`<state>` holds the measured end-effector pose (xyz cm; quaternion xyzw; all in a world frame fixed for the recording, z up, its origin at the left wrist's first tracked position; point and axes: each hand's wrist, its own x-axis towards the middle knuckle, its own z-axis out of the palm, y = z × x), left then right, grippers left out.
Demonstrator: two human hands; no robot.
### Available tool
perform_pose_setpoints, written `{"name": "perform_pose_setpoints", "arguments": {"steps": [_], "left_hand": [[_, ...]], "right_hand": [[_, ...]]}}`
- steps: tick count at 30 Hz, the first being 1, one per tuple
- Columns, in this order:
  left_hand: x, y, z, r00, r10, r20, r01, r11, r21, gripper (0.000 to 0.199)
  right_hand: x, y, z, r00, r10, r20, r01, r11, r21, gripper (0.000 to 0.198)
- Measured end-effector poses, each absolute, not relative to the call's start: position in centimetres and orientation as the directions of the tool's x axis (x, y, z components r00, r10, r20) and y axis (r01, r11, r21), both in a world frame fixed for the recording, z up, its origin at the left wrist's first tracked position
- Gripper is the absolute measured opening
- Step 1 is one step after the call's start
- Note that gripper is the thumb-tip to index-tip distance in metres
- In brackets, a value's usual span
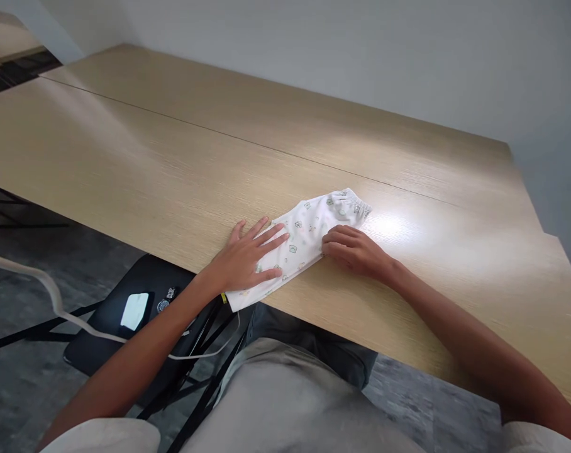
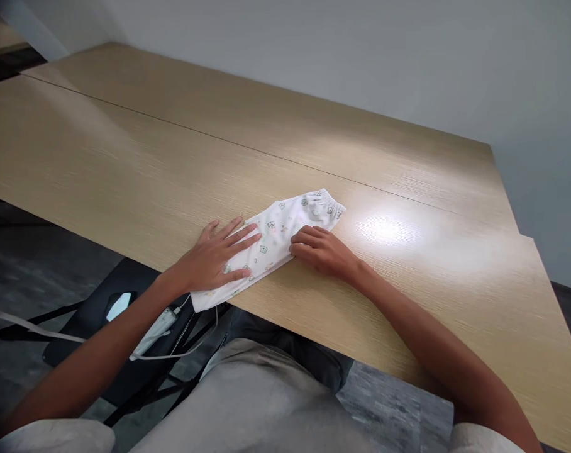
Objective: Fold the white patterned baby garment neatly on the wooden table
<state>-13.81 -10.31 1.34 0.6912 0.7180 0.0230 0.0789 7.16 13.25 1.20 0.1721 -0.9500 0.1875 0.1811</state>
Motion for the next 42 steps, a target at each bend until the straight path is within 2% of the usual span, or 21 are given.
{"name": "perform_pose_setpoints", "arguments": {"steps": [4, 14, 24, 27, 30, 32, 34, 35, 36, 39, 41, 42], "left_hand": [[-13.9, -10.3, 1.3, -0.028, 0.996, -0.084, 0.988, 0.041, 0.150, 0.074], [-13.9, -10.3, 1.5, -0.015, 0.995, -0.097, 0.989, 0.029, 0.144, 0.073], [-14.1, -10.3, 1.3, -0.015, 0.997, -0.076, 0.987, 0.027, 0.159, 0.072], [-14.1, -10.4, 1.4, -0.011, 0.997, -0.078, 0.988, 0.023, 0.153, 0.071], [-14.1, -10.4, 1.4, -0.012, 0.997, -0.074, 0.988, 0.023, 0.153, 0.071], [-14.1, -10.4, 1.3, -0.011, 0.997, -0.070, 0.988, 0.022, 0.155, 0.071], [-14.1, -10.4, 1.3, -0.007, 0.998, -0.064, 0.987, 0.017, 0.160, 0.072], [-14.1, -10.4, 1.3, -0.005, 0.998, -0.061, 0.986, 0.015, 0.164, 0.073], [-14.1, -10.4, 1.2, -0.005, 0.998, -0.059, 0.986, 0.014, 0.167, 0.074], [-14.2, -10.4, 1.2, -0.009, 0.998, -0.060, 0.985, 0.019, 0.169, 0.074], [-14.2, -10.4, 1.2, -0.008, 0.998, -0.058, 0.986, 0.017, 0.164, 0.074], [-14.2, -10.4, 1.2, -0.007, 0.998, -0.056, 0.987, 0.016, 0.163, 0.074]], "right_hand": [[7.9, 13.5, 0.9, -0.884, -0.316, 0.346, -0.417, 0.867, -0.273, 0.022], [8.1, 15.4, 1.0, -0.948, -0.123, 0.293, -0.227, 0.909, -0.351, 0.025], [7.0, 17.3, 1.6, -0.973, -0.122, 0.194, -0.203, 0.852, -0.482, 0.020], [6.9, 17.3, 1.7, -0.961, -0.128, 0.243, -0.227, 0.868, -0.441, 0.026], [7.0, 16.9, 1.5, -0.929, -0.095, 0.357, -0.213, 0.927, -0.307, 0.031], [7.3, 16.9, 1.1, -0.909, -0.129, 0.397, -0.226, 0.952, -0.208, 0.031], [7.6, 17.3, 0.4, -0.899, -0.166, 0.405, -0.253, 0.952, -0.171, 0.026], [7.7, 17.8, 0.1, -0.893, -0.146, 0.426, -0.243, 0.952, -0.185, 0.022], [7.9, 18.4, -0.1, -0.882, -0.079, 0.465, -0.198, 0.957, -0.213, 0.019], [8.0, 20.7, -0.2, -0.787, 0.300, 0.539, 0.081, 0.916, -0.392, 0.020], [7.8, 21.9, 0.5, -0.767, 0.489, 0.416, 0.242, 0.820, -0.519, 0.026], [7.6, 22.3, 1.0, -0.781, 0.528, 0.333, 0.290, 0.779, -0.555, 0.027]]}}
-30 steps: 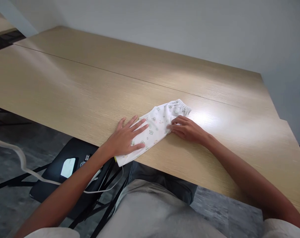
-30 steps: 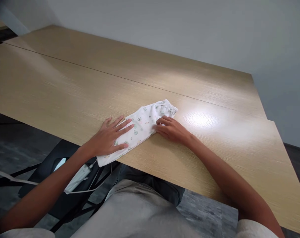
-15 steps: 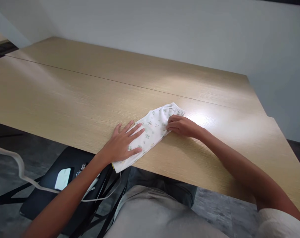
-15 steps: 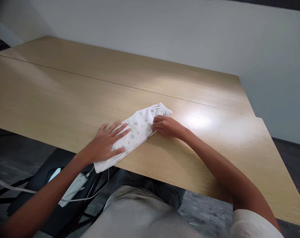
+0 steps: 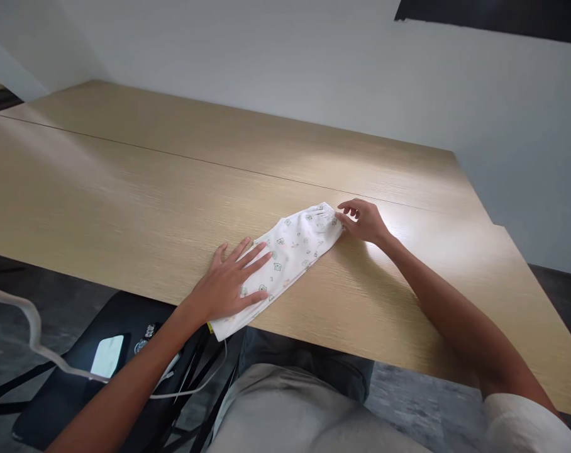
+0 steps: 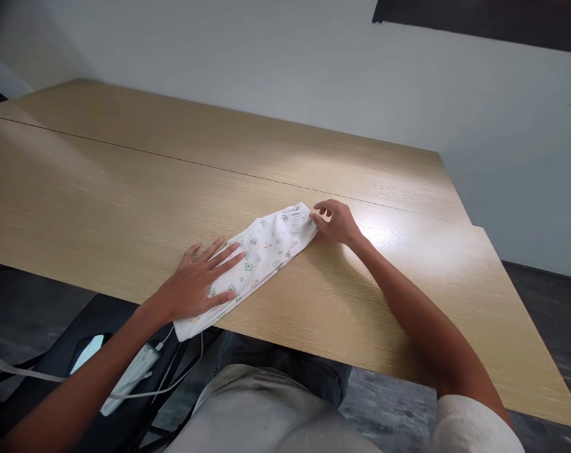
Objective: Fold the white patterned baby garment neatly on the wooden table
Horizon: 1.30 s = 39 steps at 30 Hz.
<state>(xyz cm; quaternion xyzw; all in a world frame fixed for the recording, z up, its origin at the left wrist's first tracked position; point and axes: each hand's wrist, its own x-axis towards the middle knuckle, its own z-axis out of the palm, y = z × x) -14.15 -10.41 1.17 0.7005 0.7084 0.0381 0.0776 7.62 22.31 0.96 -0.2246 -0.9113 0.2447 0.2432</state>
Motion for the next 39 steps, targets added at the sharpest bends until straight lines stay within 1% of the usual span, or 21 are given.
{"name": "perform_pose_setpoints", "arguments": {"steps": [1, 3, 5, 7, 10, 12, 13, 16, 18, 20, 22, 23, 25, 28, 31, 34, 36, 39], "left_hand": [[-14.1, -10.4, 1.2, -0.005, 0.998, -0.055, 0.987, 0.014, 0.162, 0.074], [-14.1, -10.4, 1.2, -0.007, 0.999, -0.051, 0.987, 0.015, 0.163, 0.075], [-14.1, -10.4, 1.2, -0.011, 0.998, -0.055, 0.986, 0.020, 0.166, 0.075], [-14.1, -10.4, 1.3, -0.015, 0.998, -0.062, 0.985, 0.025, 0.168, 0.075], [-14.1, -10.4, 1.3, -0.012, 0.998, -0.067, 0.985, 0.023, 0.169, 0.074], [-14.1, -10.4, 1.2, -0.009, 0.998, -0.061, 0.985, 0.019, 0.170, 0.074], [-14.1, -10.4, 1.2, -0.009, 0.998, -0.057, 0.985, 0.019, 0.171, 0.074], [-14.2, -10.5, 1.2, -0.006, 0.998, -0.055, 0.984, 0.015, 0.175, 0.074], [-14.4, -10.5, 1.2, 0.009, 0.998, -0.061, 0.983, 0.002, 0.183, 0.076], [-14.8, -10.5, 1.0, 0.028, 0.997, -0.069, 0.981, -0.015, 0.194, 0.076], [-15.4, -10.4, 0.9, 0.038, 0.997, -0.074, 0.979, -0.023, 0.202, 0.075], [-15.7, -10.3, 0.8, 0.042, 0.996, -0.076, 0.979, -0.025, 0.204, 0.075], [-16.2, -10.2, 0.7, 0.054, 0.996, -0.075, 0.978, -0.037, 0.207, 0.077], [-16.6, -9.9, 0.8, 0.091, 0.993, -0.071, 0.974, -0.074, 0.213, 0.077], [-16.7, -9.8, 1.2, 0.112, 0.990, -0.086, 0.972, -0.091, 0.218, 0.076], [-16.7, -9.7, 1.4, 0.115, 0.987, -0.111, 0.973, -0.089, 0.214, 0.077], [-16.7, -9.7, 1.4, 0.113, 0.986, -0.121, 0.974, -0.086, 0.209, 0.078], [-16.8, -9.7, 1.3, 0.109, 0.985, -0.134, 0.976, -0.080, 0.205, 0.078]], "right_hand": [[7.4, 22.5, 1.5, -0.798, 0.541, 0.265, 0.321, 0.754, -0.573, 0.026], [7.0, 22.6, 2.5, -0.818, 0.546, 0.180, 0.362, 0.733, -0.576, 0.024], [6.5, 22.5, 3.4, -0.826, 0.552, 0.116, 0.404, 0.722, -0.562, 0.022], [5.9, 22.7, 4.0, -0.841, 0.541, 0.015, 0.455, 0.721, -0.522, 0.022], [4.7, 23.5, 4.7, -0.876, 0.443, -0.188, 0.478, 0.754, -0.451, 0.028], [3.5, 24.0, 5.1, -0.870, 0.383, -0.311, 0.489, 0.749, -0.447, 0.035], [2.9, 24.1, 5.2, -0.862, 0.373, -0.345, 0.500, 0.738, -0.453, 0.039], [1.9, 24.2, 5.5, -0.844, 0.394, -0.364, 0.533, 0.688, -0.491, 0.045], [2.1, 24.3, 5.6, -0.860, 0.375, -0.345, 0.510, 0.610, -0.607, 0.038], [3.2, 24.5, 5.5, -0.889, 0.315, -0.331, 0.448, 0.454, -0.770, 0.030], [4.8, 24.8, 5.2, -0.903, 0.241, -0.354, 0.411, 0.252, -0.876, 0.029], [5.7, 25.0, 4.9, -0.901, 0.210, -0.380, 0.415, 0.157, -0.896, 0.030], [7.4, 25.0, 4.4, -0.886, 0.155, -0.438, 0.444, 0.005, -0.896, 0.034], [9.3, 24.5, 3.7, -0.882, 0.077, -0.464, 0.452, -0.135, -0.882, 0.035], [9.9, 23.9, 3.5, -0.904, 0.015, -0.428, 0.419, -0.174, -0.891, 0.036], [9.7, 24.1, 3.5, -0.902, 0.023, -0.431, 0.423, -0.144, -0.894, 0.038], [9.3, 24.7, 3.4, -0.897, 0.077, -0.435, 0.425, -0.120, -0.897, 0.039], [8.9, 25.7, 3.2, -0.905, 0.207, -0.372, 0.361, -0.089, -0.928, 0.039]]}}
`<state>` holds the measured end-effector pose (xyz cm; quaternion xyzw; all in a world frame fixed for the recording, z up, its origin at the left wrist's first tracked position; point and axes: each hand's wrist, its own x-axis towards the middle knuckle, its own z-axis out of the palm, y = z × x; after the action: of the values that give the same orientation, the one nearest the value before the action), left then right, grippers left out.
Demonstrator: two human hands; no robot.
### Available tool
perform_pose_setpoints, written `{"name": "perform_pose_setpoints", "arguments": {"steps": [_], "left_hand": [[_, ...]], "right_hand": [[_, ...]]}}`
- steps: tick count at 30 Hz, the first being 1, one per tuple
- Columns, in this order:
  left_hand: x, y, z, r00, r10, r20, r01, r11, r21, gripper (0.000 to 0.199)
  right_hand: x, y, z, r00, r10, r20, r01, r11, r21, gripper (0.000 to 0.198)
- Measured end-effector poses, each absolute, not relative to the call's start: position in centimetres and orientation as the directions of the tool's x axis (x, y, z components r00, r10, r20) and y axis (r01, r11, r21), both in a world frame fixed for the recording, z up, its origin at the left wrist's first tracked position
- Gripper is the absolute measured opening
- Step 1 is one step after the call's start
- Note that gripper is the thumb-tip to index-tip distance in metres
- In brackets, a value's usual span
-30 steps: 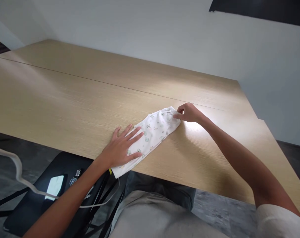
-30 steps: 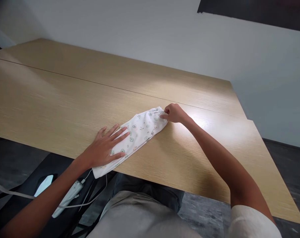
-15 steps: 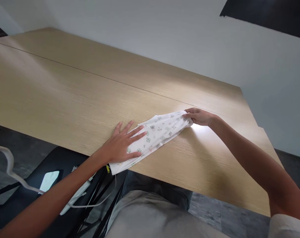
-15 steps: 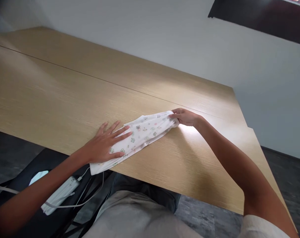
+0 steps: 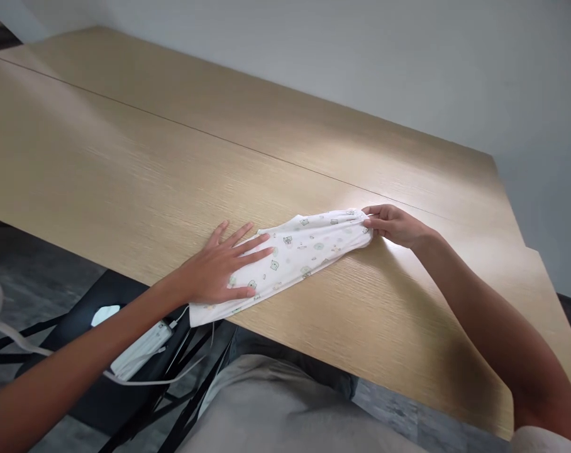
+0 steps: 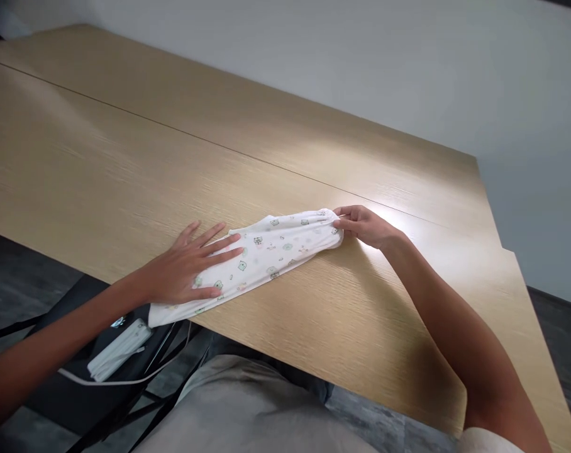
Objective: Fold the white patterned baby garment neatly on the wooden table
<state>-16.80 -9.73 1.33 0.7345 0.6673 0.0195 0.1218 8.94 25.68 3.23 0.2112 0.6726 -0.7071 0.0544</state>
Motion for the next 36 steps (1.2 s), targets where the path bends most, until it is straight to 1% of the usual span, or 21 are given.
{"name": "perform_pose_setpoints", "arguments": {"steps": [1, 3, 5, 7, 9, 11, 13, 15, 17, 18, 19, 21, 23, 25, 27, 29, 31, 34, 36], "left_hand": [[-16.8, -9.7, 1.4, 0.109, 0.984, -0.138, 0.976, -0.080, 0.202, 0.078], [-16.8, -9.7, 1.5, 0.116, 0.983, -0.144, 0.977, -0.086, 0.196, 0.079], [-16.8, -9.7, 1.6, 0.124, 0.982, -0.143, 0.977, -0.095, 0.192, 0.079], [-16.8, -9.7, 1.6, 0.126, 0.983, -0.136, 0.976, -0.099, 0.194, 0.079], [-16.8, -9.7, 1.5, 0.125, 0.985, -0.121, 0.975, -0.099, 0.201, 0.079], [-16.8, -9.7, 1.5, 0.124, 0.987, -0.107, 0.973, -0.100, 0.207, 0.079], [-16.9, -9.7, 1.4, 0.125, 0.987, -0.100, 0.973, -0.102, 0.209, 0.079], [-16.9, -9.7, 1.4, 0.123, 0.987, -0.100, 0.973, -0.101, 0.206, 0.079], [-16.9, -9.8, 1.4, 0.121, 0.987, -0.104, 0.974, -0.098, 0.204, 0.079], [-16.9, -9.8, 1.4, 0.120, 0.987, -0.106, 0.975, -0.096, 0.202, 0.079], [-16.9, -9.8, 1.4, 0.119, 0.987, -0.109, 0.975, -0.095, 0.201, 0.078], [-16.9, -9.8, 1.3, 0.120, 0.986, -0.113, 0.976, -0.096, 0.198, 0.078], [-16.9, -9.9, 1.1, 0.120, 0.987, -0.111, 0.977, -0.098, 0.192, 0.079], [-16.9, -9.9, 1.0, 0.120, 0.987, -0.103, 0.978, -0.100, 0.184, 0.078], [-16.9, -9.8, 0.9, 0.122, 0.988, -0.093, 0.979, -0.105, 0.174, 0.076], [-16.8, -9.8, 1.0, 0.126, 0.988, -0.088, 0.980, -0.110, 0.166, 0.075], [-16.8, -9.9, 1.0, 0.127, 0.988, -0.085, 0.980, -0.112, 0.163, 0.076], [-16.8, -9.9, 1.0, 0.123, 0.989, -0.077, 0.981, -0.109, 0.160, 0.076], [-16.8, -9.9, 0.9, 0.123, 0.990, -0.068, 0.982, -0.112, 0.155, 0.076]], "right_hand": [[8.9, 25.9, 3.3, -0.909, 0.233, -0.345, 0.337, -0.073, -0.939, 0.040], [9.1, 25.9, 3.7, -0.922, 0.233, -0.311, 0.316, -0.013, -0.949, 0.045], [9.4, 25.8, 4.3, -0.937, 0.185, -0.297, 0.315, 0.080, -0.946, 0.053], [9.8, 25.8, 4.8, -0.954, 0.099, -0.285, 0.299, 0.196, -0.934, 0.060], [10.1, 25.9, 5.0, -0.964, -0.005, -0.264, 0.248, 0.329, -0.911, 0.056], [10.2, 26.1, 4.7, -0.965, -0.062, -0.256, 0.201, 0.455, -0.868, 0.042], [10.4, 26.2, 4.3, -0.968, -0.035, -0.247, 0.191, 0.534, -0.824, 0.033], [10.7, 26.0, 4.0, -0.973, 0.031, -0.229, 0.208, 0.547, -0.811, 0.033], [11.0, 25.4, 4.2, -0.971, 0.109, -0.213, 0.239, 0.502, -0.831, 0.037], [11.2, 25.1, 4.4, -0.959, 0.163, -0.233, 0.283, 0.459, -0.842, 0.038], [11.4, 24.6, 4.8, -0.932, 0.227, -0.282, 0.353, 0.399, -0.846, 0.037], [11.5, 23.6, 5.5, -0.833, 0.346, -0.431, 0.520, 0.225, -0.824, 0.034], [11.1, 22.5, 6.2, -0.715, 0.404, -0.571, 0.635, 0.032, -0.772, 0.031], [10.3, 21.4, 6.7, -0.617, 0.454, -0.643, 0.678, -0.109, -0.727, 0.025], [9.2, 20.5, 6.9, -0.536, 0.496, -0.683, 0.690, -0.208, -0.693, 0.020], [8.3, 19.8, 6.8, -0.486, 0.509, -0.711, 0.686, -0.283, -0.671, 0.022], [7.7, 19.5, 6.8, -0.443, 0.520, -0.730, 0.691, -0.321, -0.648, 0.027], [7.4, 19.3, 6.8, -0.385, 0.551, -0.741, 0.722, -0.321, -0.613, 0.028], [7.4, 19.4, 7.1, -0.408, 0.535, -0.740, 0.713, -0.320, -0.624, 0.023]]}}
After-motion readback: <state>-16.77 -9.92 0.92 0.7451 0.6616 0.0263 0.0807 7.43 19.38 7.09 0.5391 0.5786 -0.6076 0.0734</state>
